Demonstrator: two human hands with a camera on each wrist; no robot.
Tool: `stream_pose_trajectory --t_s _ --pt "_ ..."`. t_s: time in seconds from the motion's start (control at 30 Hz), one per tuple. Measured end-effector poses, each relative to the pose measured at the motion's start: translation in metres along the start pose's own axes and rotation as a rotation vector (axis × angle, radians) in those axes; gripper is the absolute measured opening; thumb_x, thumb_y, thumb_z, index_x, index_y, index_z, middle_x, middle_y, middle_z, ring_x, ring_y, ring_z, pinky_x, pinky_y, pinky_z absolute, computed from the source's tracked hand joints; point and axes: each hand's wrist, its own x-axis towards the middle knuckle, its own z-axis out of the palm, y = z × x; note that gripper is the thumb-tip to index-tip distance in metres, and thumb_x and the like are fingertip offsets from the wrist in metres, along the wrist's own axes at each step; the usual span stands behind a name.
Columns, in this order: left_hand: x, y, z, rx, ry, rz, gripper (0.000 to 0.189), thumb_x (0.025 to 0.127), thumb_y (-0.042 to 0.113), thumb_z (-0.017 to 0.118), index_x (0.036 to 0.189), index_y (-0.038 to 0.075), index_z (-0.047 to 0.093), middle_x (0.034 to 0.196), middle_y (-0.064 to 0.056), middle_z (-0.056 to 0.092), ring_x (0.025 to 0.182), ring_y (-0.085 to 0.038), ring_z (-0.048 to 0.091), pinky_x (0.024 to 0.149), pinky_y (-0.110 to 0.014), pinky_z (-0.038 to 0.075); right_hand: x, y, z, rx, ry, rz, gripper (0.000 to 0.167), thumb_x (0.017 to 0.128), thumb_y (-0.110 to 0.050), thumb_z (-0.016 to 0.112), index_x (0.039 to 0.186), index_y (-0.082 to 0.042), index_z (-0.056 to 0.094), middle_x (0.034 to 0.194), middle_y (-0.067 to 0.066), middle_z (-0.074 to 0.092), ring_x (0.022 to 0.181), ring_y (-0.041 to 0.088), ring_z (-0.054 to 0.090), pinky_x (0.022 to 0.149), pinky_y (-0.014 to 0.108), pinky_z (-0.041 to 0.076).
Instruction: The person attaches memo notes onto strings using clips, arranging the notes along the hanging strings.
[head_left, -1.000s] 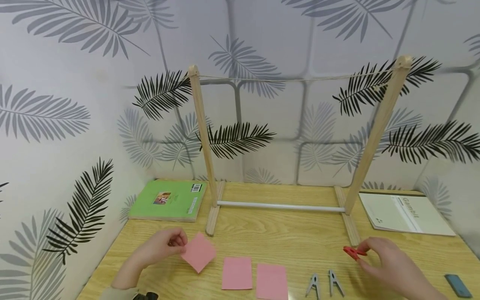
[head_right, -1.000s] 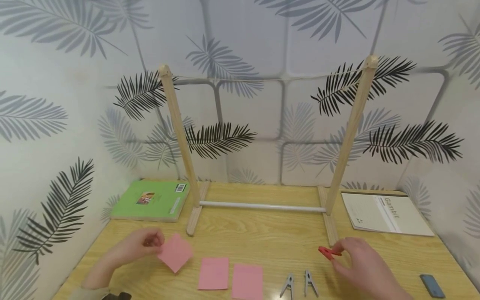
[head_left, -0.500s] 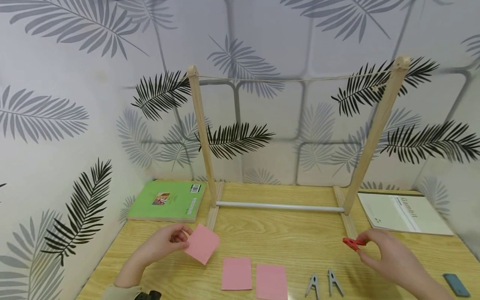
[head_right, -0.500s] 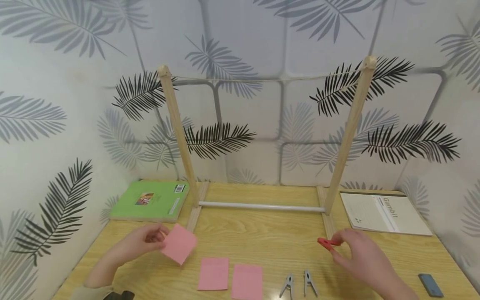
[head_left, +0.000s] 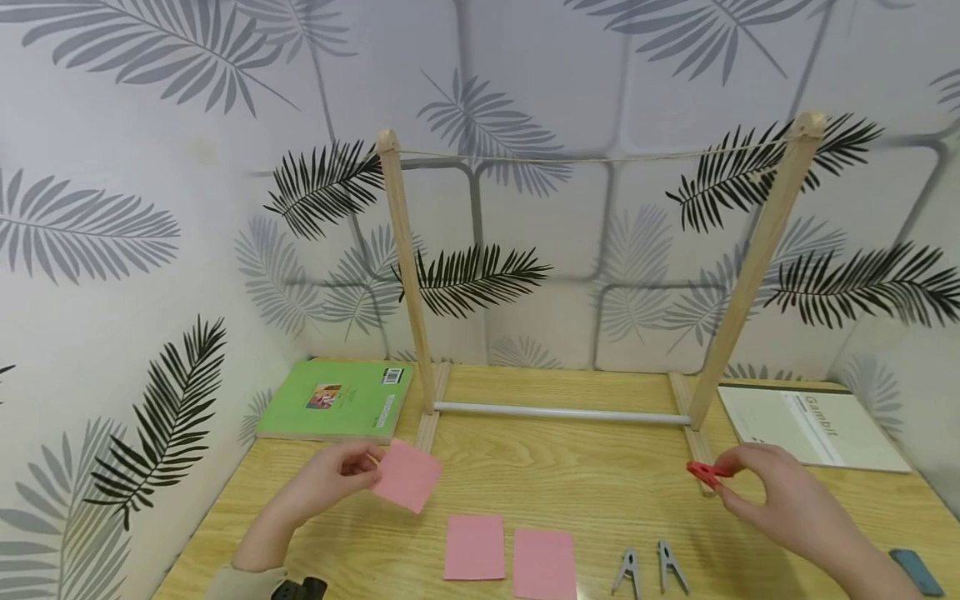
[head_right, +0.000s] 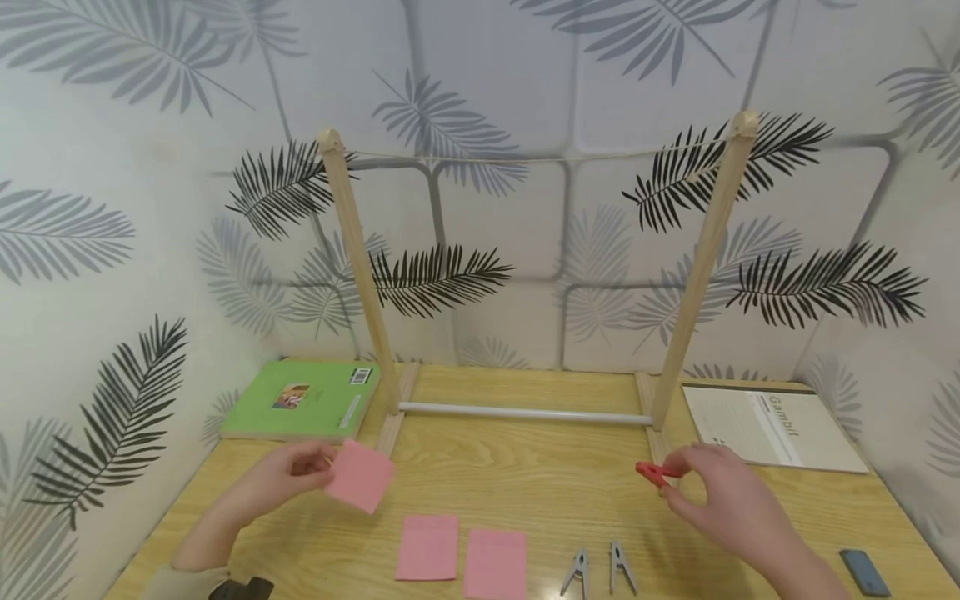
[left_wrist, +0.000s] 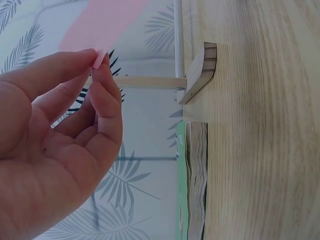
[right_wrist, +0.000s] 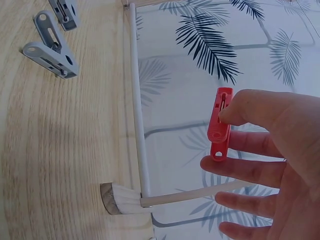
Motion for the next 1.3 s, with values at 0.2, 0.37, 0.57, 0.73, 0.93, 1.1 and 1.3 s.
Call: stream_pose_trajectory --t_s 0.2,0.37,0.57,0.73,0.93,1.1,1.3 --pt "0.002 0.003 0.000 -0.004 0.012 0.004 0.017 0.097 0.014 0.064 0.108 0.001 0.065 0.094 -0.008 0.066 0.082 -0.009 0.059 0.071 -0.026 0.051 0.001 0.000 -0.002 0.007 0.004 0.000 0.023 0.075 -0.015 0.084 0.090 -0.023 0.068 0.091 -0.011 0.068 0.089 0.022 0.064 0.077 0.045 0.052" --pt "0.003 0.007 0.000 0.028 0.034 0.007 0.016 0.098 0.016 0.063 0.104 0.003 0.066 0.087 -0.006 0.065 0.076 -0.009 0.056 0.068 -0.026 0.049 0.004 -0.001 -0.003 0.001 0.020 -0.013 0.023 0.074 -0.015 0.084 0.090 -0.022 0.068 0.089 -0.010 0.068 0.086 0.020 0.064 0.075 0.042 0.052" --pt "0.006 0.011 0.000 0.054 0.059 -0.012 0.021 0.098 0.020 0.063 0.109 0.003 0.067 0.091 -0.005 0.067 0.080 -0.008 0.059 0.070 -0.025 0.050 0.010 -0.003 -0.004 0.009 0.021 -0.029 0.022 0.075 -0.014 0.083 0.090 -0.020 0.068 0.089 -0.008 0.068 0.085 0.019 0.063 0.075 0.043 0.052" --pt "0.010 0.012 0.001 0.063 0.064 -0.006 0.020 0.098 0.022 0.063 0.107 0.005 0.067 0.092 -0.005 0.069 0.081 -0.008 0.061 0.072 -0.026 0.051 0.014 -0.004 -0.006 -0.006 0.062 -0.072 0.024 0.072 -0.014 0.085 0.089 -0.021 0.068 0.086 -0.011 0.067 0.083 0.017 0.062 0.074 0.041 0.052" --pt "0.013 0.014 0.004 0.052 0.072 -0.019 0.019 0.098 0.022 0.063 0.106 0.005 0.067 0.091 -0.005 0.067 0.082 -0.012 0.061 0.073 -0.026 0.051 0.021 -0.006 -0.008 -0.024 0.142 -0.138 0.028 0.069 -0.011 0.086 0.087 -0.022 0.068 0.085 -0.012 0.065 0.082 0.016 0.061 0.074 0.040 0.052" --pt "0.016 0.016 0.006 0.047 0.087 -0.025 0.018 0.097 0.022 0.064 0.105 0.005 0.067 0.092 -0.005 0.067 0.083 -0.014 0.062 0.073 -0.026 0.051 0.027 -0.012 -0.009 -0.009 0.182 -0.177 0.030 0.068 -0.010 0.087 0.088 -0.021 0.068 0.086 -0.012 0.065 0.082 0.016 0.060 0.074 0.038 0.050" --pt "0.019 0.018 0.008 0.055 0.102 -0.021 0.016 0.097 0.020 0.065 0.103 0.006 0.067 0.090 -0.005 0.067 0.082 -0.014 0.061 0.072 -0.025 0.051 0.035 -0.024 -0.013 0.011 0.187 -0.174 0.029 0.070 -0.008 0.085 0.090 -0.020 0.068 0.088 -0.008 0.066 0.085 0.016 0.060 0.073 0.038 0.051"
